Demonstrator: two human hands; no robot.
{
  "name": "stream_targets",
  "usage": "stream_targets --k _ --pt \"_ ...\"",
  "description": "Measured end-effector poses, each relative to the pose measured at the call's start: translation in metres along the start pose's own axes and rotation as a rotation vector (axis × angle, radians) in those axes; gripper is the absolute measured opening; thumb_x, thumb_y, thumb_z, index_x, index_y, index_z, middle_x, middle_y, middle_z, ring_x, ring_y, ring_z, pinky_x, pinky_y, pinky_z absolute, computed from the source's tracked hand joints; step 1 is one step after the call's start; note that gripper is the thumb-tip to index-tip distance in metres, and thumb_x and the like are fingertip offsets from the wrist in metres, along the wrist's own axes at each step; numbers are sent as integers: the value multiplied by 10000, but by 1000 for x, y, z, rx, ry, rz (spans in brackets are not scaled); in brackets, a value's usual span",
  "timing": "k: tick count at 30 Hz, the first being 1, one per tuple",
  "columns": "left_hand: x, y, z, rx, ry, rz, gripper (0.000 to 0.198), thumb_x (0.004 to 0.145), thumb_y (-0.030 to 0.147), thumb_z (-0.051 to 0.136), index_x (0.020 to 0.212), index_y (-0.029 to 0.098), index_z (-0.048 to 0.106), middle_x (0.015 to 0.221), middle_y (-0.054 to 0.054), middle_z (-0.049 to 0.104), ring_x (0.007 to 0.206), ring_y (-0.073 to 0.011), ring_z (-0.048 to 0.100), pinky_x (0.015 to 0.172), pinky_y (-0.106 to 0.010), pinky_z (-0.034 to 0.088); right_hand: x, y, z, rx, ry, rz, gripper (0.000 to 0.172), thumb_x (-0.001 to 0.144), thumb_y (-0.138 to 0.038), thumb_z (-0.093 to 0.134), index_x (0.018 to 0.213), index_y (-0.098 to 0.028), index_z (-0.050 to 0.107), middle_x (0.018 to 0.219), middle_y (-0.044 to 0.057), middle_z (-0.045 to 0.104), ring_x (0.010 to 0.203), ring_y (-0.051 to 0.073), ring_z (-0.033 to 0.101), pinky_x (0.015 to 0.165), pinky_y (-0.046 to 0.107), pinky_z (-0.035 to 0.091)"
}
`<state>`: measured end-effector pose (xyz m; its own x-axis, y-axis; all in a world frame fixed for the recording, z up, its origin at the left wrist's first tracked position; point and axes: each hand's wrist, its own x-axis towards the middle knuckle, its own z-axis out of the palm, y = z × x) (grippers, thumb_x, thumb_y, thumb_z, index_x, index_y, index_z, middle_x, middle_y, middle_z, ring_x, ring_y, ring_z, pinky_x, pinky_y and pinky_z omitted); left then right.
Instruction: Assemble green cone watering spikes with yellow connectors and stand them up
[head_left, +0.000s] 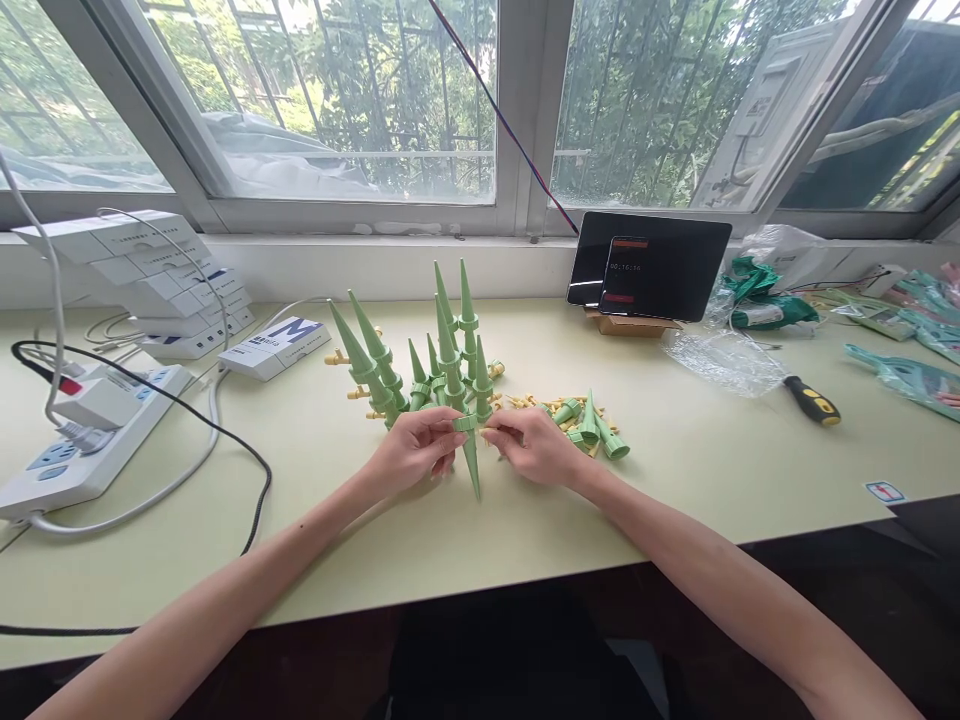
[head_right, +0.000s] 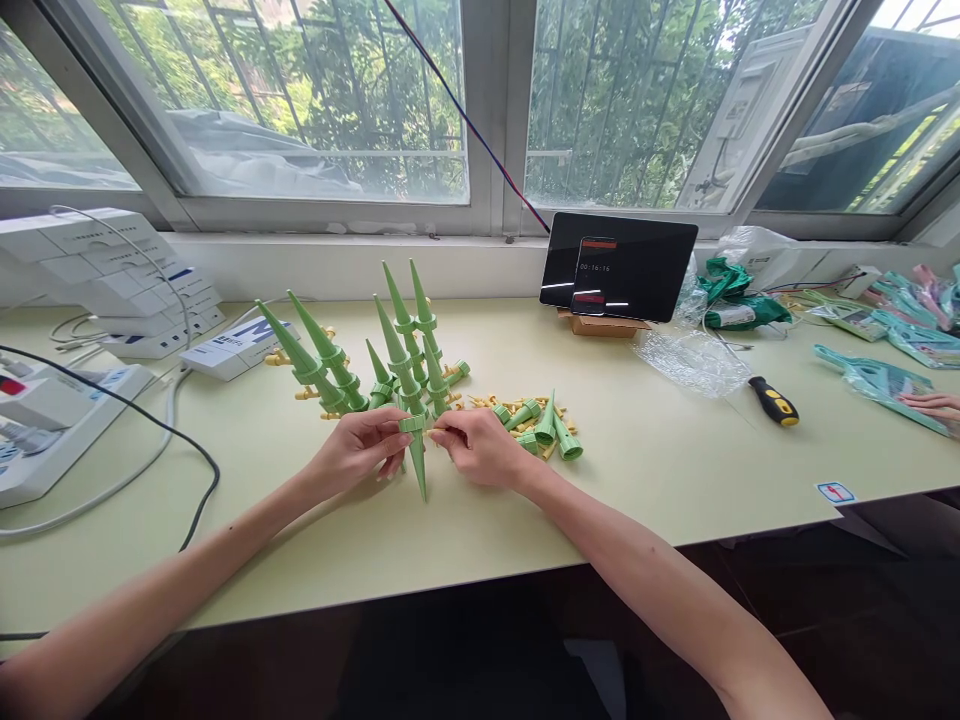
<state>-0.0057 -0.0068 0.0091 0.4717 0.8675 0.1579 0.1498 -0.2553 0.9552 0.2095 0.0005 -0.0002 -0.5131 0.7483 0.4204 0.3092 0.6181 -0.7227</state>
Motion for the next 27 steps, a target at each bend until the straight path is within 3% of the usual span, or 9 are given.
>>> stream_targets --k 9,18,27 --pt "0 1 -1 -19 -19 -21 157 901 300 616 884 144 612 556 34 564 432 -84 518 454 -207 438 0 1 1 -13 14 -57 191 918 -183 511 731 -173 548 609 -14 549 552 106 466 587 230 386" --pt "-1 1 1 26 11 31 130 890 269 625 877 140 635 565 34 550 446 -85 513 450 -206 440 0 0 -1 66 -27 47 193 907 -201 529 720 -166 560 578 -22 518 517 97 426 543 225 356" --pt "0 -1 0 -23 -15 -2 152 901 295 616 884 144 608 567 33 561 426 -87 520 422 -202 435 0 -1 -1 41 -19 13 187 906 -200 524 726 -164 555 595 -15 533 536 101 438 571 230 371"
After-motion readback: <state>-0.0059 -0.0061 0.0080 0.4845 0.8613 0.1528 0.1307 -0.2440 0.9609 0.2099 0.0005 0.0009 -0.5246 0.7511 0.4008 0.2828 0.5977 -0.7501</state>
